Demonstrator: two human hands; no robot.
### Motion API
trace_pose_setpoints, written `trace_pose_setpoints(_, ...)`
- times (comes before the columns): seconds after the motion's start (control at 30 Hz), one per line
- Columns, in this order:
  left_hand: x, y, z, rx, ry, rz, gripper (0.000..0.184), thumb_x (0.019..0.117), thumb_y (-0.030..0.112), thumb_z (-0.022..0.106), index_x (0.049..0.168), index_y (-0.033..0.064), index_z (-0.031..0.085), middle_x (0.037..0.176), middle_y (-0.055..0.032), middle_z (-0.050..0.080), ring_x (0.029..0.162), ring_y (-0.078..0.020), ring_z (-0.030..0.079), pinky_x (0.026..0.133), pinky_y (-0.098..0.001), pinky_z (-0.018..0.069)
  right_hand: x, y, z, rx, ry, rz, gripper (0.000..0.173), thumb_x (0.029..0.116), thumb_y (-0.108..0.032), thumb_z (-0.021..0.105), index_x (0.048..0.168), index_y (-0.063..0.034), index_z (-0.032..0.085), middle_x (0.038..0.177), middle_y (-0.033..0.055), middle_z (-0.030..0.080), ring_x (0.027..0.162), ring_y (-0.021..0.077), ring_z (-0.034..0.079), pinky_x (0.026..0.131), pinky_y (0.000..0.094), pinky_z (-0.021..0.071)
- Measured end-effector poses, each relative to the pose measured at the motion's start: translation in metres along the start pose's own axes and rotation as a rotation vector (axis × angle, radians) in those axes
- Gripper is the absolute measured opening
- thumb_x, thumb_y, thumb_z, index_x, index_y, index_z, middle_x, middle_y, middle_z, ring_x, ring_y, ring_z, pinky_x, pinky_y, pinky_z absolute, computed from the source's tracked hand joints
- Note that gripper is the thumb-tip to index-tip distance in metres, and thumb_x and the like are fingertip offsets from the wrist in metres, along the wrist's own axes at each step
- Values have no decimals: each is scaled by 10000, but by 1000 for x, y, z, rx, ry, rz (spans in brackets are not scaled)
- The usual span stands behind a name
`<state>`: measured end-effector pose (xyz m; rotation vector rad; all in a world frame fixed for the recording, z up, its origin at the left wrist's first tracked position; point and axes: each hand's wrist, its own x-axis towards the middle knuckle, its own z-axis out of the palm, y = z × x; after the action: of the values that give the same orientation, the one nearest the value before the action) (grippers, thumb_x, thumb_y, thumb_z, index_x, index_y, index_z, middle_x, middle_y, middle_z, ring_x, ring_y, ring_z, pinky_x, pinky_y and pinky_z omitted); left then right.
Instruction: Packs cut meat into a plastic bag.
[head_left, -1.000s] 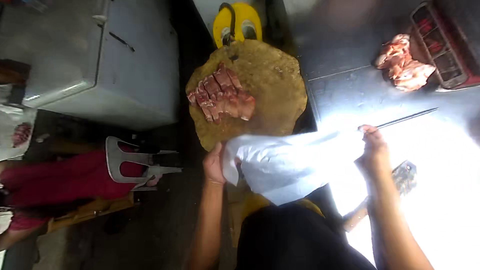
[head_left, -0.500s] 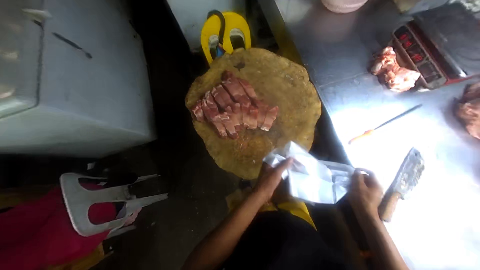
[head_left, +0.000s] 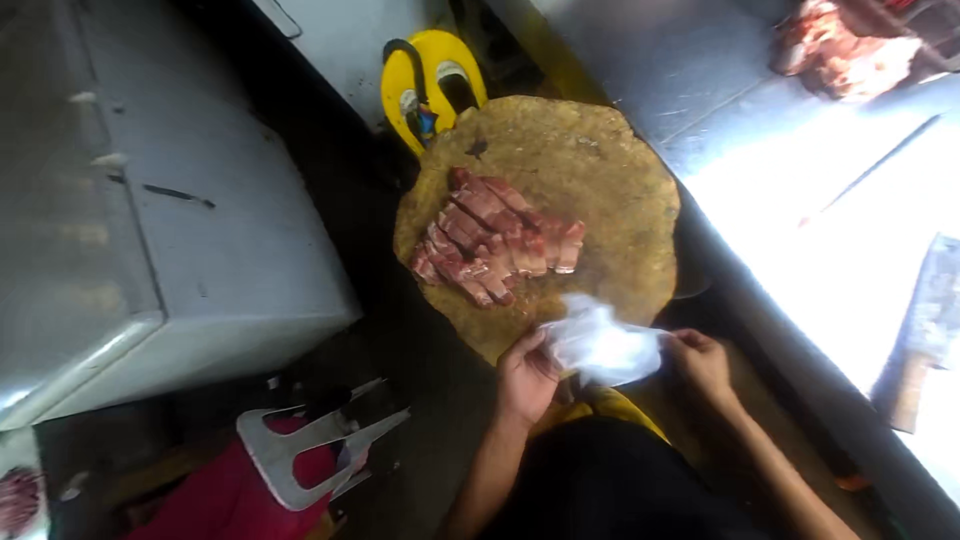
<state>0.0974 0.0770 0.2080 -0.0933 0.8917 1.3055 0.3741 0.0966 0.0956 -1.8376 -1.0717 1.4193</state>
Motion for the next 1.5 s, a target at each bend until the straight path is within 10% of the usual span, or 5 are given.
trace_pose_setpoints(0.23,21,22,31,847,-229,71,192,1045,149,515,1143,-2,582,934,-50,690,820,-111,671,762,-309,582,1,-93,-14,-342,-488,-368,1184,729,-574,852,1641,-139,235,1627,170,361,1423,252,468,1125,411,465)
trace_pose_setpoints(0.63,101,58,27,1545,-112,265,254,910,24,634,1151,34,714,1124,-73,716,1049,-148,675,937,-360,554,-29,-76,11,-426,481,-500,468,935,-253,603,1323,0,673,1089,208,747,936,241,730,836,401,580)
trace_pose_setpoints(0.83,85,47,44,1411,-1166,-575,272,916,184,734,1058,-37,663,869,-89,688,787,-143,662,755,-339,566,-45,-31,57,491,872,133,330,1088,-58,360,1352,64,518,1200,110,652,1075,88,635,949,266,532)
trace_pose_setpoints(1.2,140,18,127,1505,-1767,-554,250,1040,152,525,870,-9,614,732,-30,582,668,-94,570,651,-309,504,-129,14,160,1293,1026,-198,731,869,-806,499,1205,-160,565,958,15,710,892,147,695,744,409,609)
trace_pose_setpoints(1.5,275,-5,135,2948,-2023,507,322,1014,326,588,1094,56,745,1151,-171,716,1173,-376,635,1114,-616,370,-54,-40,204,456,609,180,410,1078,-122,344,1361,105,534,1283,237,622,1168,200,610,1032,357,491)
